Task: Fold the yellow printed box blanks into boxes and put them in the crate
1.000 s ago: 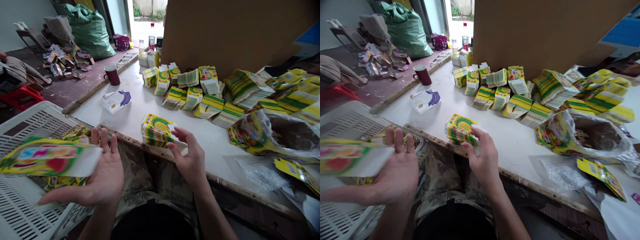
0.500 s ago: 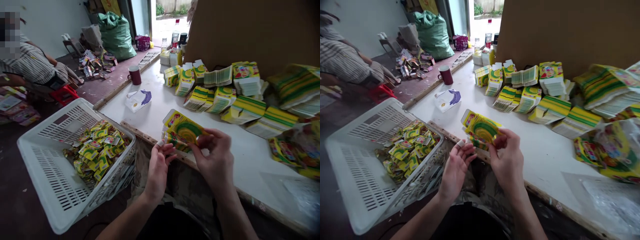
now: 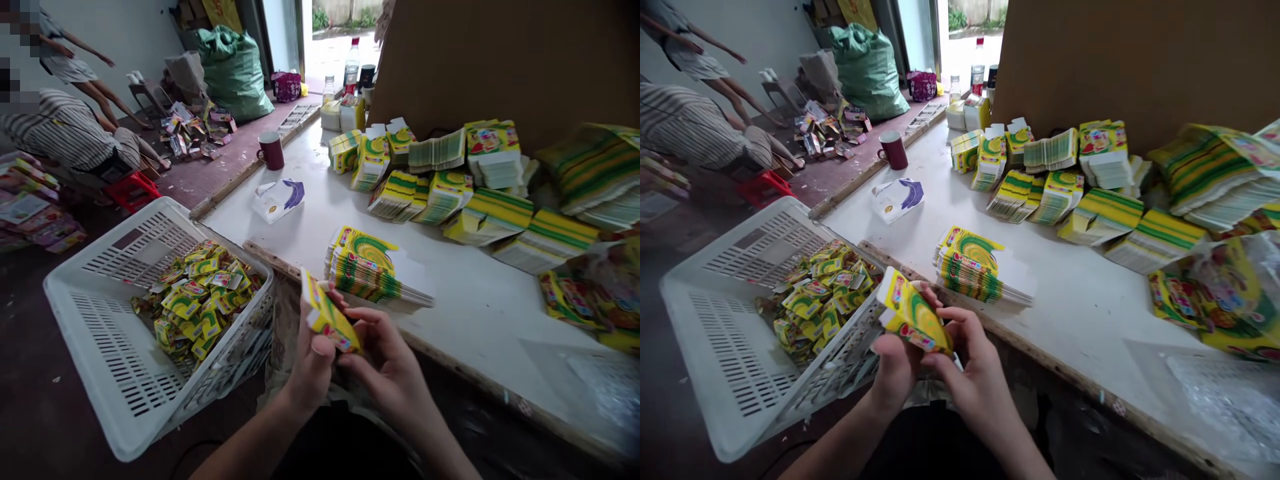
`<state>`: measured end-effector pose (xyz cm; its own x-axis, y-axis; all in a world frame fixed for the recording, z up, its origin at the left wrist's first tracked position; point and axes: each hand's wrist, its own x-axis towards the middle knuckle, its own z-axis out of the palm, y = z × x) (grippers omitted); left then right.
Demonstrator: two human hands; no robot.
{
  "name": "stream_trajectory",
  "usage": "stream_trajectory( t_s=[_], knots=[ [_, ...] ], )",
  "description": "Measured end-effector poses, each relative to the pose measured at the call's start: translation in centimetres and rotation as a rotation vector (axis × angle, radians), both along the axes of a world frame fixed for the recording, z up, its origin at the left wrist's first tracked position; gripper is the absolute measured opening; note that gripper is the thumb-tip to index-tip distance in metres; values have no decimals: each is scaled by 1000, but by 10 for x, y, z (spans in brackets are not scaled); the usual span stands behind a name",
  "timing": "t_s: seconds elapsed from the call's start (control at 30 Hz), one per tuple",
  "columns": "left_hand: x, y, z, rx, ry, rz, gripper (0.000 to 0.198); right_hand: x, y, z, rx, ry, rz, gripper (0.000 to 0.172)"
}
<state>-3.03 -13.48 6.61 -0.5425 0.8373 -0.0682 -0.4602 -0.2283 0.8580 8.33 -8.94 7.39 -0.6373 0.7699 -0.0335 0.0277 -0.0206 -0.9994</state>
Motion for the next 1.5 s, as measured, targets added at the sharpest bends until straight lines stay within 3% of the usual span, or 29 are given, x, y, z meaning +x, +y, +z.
stream_trajectory(
  t_s=[0.07,0.17,0.23,0.3,0.43,0.5,0.57,0.63,0.7,0.77,0.8,0.9,0.97,1.1,1.27,1.37,1.5],
  knots=[
    [-1,0,1,62,96,-71,60,10,8,1,22,42,-23,29],
    [-4,1,4,5,204,-85,20,25,16,2,99,65,-33,5],
    [-10,2,7,-19,231,-112,15,34,21,3,218,42,-53,5],
    [-21,2,11,30,218,-188,32,44,27,8,388,-24,-57,16],
    [-48,-3,23,108,241,-357,97,54,34,21,831,-241,22,35],
    [-51,-5,26,-3,430,-548,103,52,30,25,998,-287,91,31],
    [-45,-5,25,-138,649,-685,91,45,23,24,1067,-285,107,29],
    [-34,-4,21,-231,791,-672,70,37,16,18,1059,-258,-6,34],
    [-23,-2,15,-269,879,-584,60,30,11,10,921,-144,-287,55],
    [-15,-1,9,-259,978,-496,68,24,6,2,581,41,-513,70],
    [-13,0,7,-232,1031,-457,72,21,5,0,358,127,-545,67],
    [-10,0,1,-83,1165,-384,76,15,2,-4,-216,224,-336,46],
    [-10,1,0,-13,1222,-397,68,12,3,-5,-374,211,-167,40],
    [-12,2,3,-103,1206,-497,59,16,5,-9,-290,173,-69,41],
    [-14,0,2,-171,1128,-604,66,26,-2,-15,172,1,61,64],
    [-11,-1,-4,-134,1147,-504,68,28,-1,-14,437,-144,93,61],
    [-14,0,-2,-214,1283,-347,71,32,9,-13,558,-157,-34,57]
  ],
)
